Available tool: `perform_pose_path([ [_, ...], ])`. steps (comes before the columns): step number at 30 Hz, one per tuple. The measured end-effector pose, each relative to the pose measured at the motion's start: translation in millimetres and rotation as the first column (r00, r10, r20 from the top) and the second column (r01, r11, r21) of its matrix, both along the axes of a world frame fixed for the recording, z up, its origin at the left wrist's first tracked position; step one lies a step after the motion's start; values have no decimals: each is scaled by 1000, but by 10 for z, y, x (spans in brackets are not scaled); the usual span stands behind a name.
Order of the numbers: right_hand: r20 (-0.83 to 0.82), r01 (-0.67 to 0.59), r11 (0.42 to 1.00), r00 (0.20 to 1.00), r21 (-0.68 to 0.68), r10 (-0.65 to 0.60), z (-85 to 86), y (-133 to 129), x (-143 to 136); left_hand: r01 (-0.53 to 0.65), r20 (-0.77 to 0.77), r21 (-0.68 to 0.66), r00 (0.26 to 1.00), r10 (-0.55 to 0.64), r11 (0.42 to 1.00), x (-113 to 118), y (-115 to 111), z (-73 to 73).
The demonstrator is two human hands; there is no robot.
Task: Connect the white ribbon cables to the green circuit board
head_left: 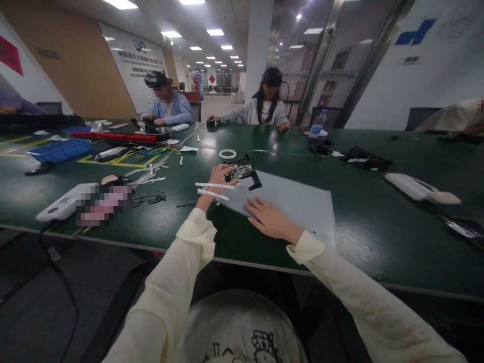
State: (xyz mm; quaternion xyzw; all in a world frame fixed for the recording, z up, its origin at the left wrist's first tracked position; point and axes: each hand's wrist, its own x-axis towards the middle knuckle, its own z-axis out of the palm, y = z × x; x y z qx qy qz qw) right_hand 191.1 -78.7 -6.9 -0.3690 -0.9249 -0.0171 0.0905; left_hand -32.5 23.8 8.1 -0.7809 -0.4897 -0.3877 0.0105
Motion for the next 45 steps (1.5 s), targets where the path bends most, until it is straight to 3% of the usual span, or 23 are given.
perform_pose_path([
  [4, -9, -103, 995, 995, -10, 103, 8, -67, -55, 83, -75, -66, 993, -88, 994, 41, -58, -4],
  [12, -10, -271, 962, 962, -4, 271, -7, -122, -201, 135, -136, -150, 978, -156, 979, 128, -95, -79],
  [19, -92, -401, 909, 907, 118, 412, 64, -154, -190, 176, -230, -178, 949, -214, 968, 161, -125, -166],
  [21, -206, -321, 929, 911, 186, 357, 96, -135, -115, 204, -269, -203, 929, -255, 958, 174, -152, -176],
  [23, -351, -164, 963, 907, 212, 232, 123, -87, -34, 214, -299, -217, 914, -273, 952, 184, -181, -184],
  [26, -500, 65, 985, 865, 159, 24, 123, 35, 57, 213, -318, -238, 905, -283, 948, 186, -222, -194],
  [29, -511, 180, 980, 852, 79, -116, 45, 176, 107, 231, -309, -269, 899, -311, 935, 172, -245, -192],
  [34, -376, 207, 978, 903, -37, -206, -161, 338, 158, 263, -151, -257, 940, -307, 930, 101, -210, -132],
  [40, -360, 169, 980, 912, -109, -197, -212, 355, 179, 45, 148, -230, 989, -11, 972, -79, -84, -103],
  [45, -401, 120, 986, 903, -114, -157, -163, 310, 154, -23, 222, -234, 972, 76, 972, -160, -12, -118],
])
